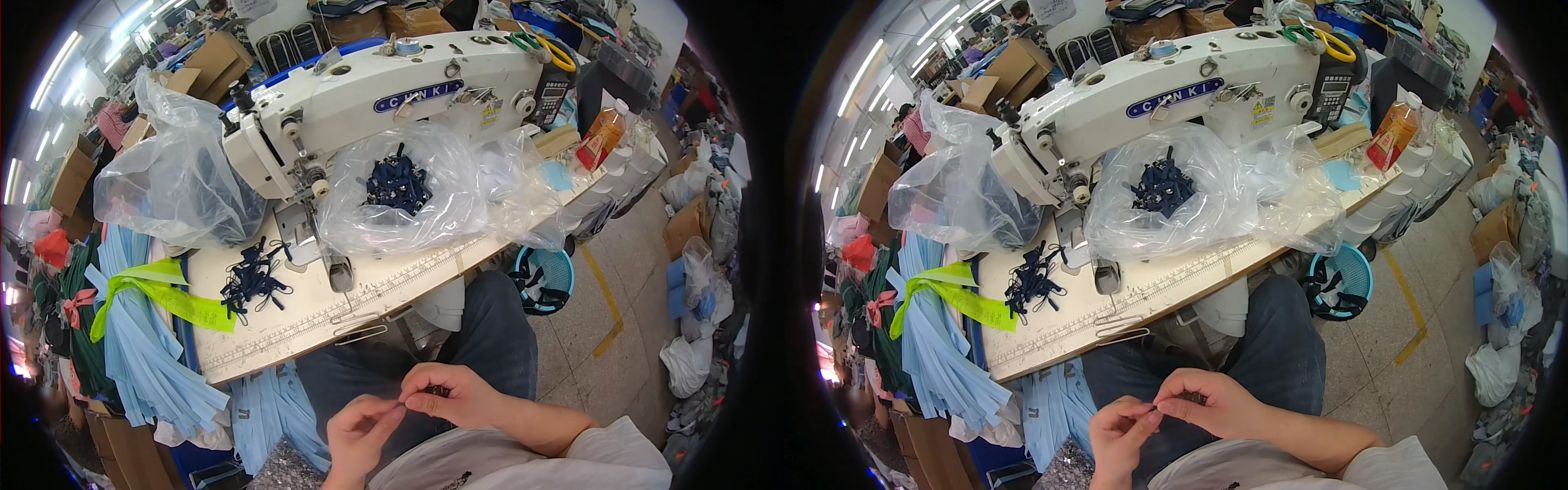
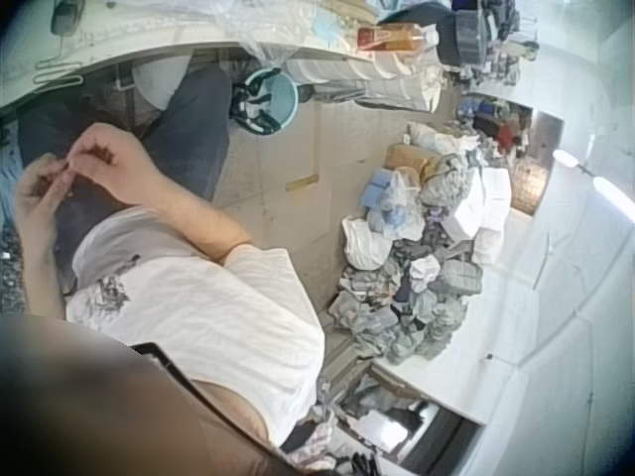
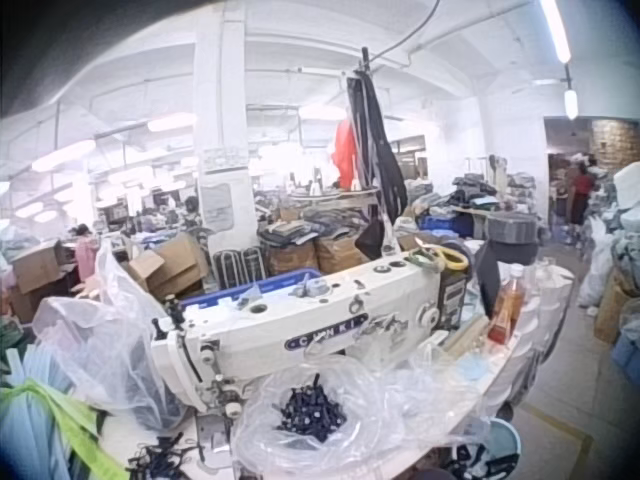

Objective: Assembling small metal hardware components by hand at a workbench.

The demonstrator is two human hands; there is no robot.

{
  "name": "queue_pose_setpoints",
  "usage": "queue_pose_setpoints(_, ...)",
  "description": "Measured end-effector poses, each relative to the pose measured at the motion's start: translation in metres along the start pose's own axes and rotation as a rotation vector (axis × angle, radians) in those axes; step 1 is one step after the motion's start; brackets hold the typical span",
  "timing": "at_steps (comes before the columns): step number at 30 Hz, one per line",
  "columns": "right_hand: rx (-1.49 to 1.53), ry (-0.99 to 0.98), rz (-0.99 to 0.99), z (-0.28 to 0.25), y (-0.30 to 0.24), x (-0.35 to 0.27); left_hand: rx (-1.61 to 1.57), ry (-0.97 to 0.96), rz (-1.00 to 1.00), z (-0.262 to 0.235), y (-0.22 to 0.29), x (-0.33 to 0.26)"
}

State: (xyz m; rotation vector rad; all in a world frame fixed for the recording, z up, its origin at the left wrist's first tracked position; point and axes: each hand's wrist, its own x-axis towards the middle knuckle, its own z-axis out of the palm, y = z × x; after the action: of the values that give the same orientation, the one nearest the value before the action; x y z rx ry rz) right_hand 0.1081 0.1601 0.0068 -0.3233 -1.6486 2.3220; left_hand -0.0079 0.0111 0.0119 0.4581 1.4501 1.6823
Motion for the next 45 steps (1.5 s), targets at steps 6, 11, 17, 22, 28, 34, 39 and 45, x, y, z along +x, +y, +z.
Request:
queue_pose_setpoints(6, -0.081, 0.009, 0.169, -0.001, -0.003, -0.001, 0.349, 0.085, 0.251, 0.003, -0.003, 0.002)
queue_pose_setpoints(11, 0.018, 0.019, 0.135, -0.002, 0.005, 0.0, 0.469, 0.102, 0.33, 0.003, -0.002, 0.002)
queue_pose_setpoints(17, -0.191, -0.017, 0.105, -0.002, -0.006, 0.002, 0.332, 0.169, 0.25, 0.001, -0.008, 0.0)
queue_pose_setpoints(22, 0.022, 0.01, 0.041, -0.003, 0.004, 0.002, 0.446, 0.11, 0.327, 0.002, -0.003, 0.003)
queue_pose_setpoints(28, 0.138, 0.054, 0.143, -0.002, -0.002, 0.002, 0.37, 0.109, 0.333, -0.002, -0.011, -0.002)
queue_pose_setpoints(34, 0.773, 0.095, 0.387, -0.003, 0.001, 0.004, -0.031, 0.014, 0.289, -0.001, -0.015, -0.006)
queue_pose_setpoints(39, 0.758, 0.121, 0.432, 0.003, 0.0, 0.007, -0.145, -0.008, 0.318, 0.002, -0.018, -0.006)
queue_pose_setpoints(45, 0.776, 0.131, 0.488, 0.005, 0.004, 0.007, -0.213, -0.008, 0.36, 0.004, -0.019, -0.003)
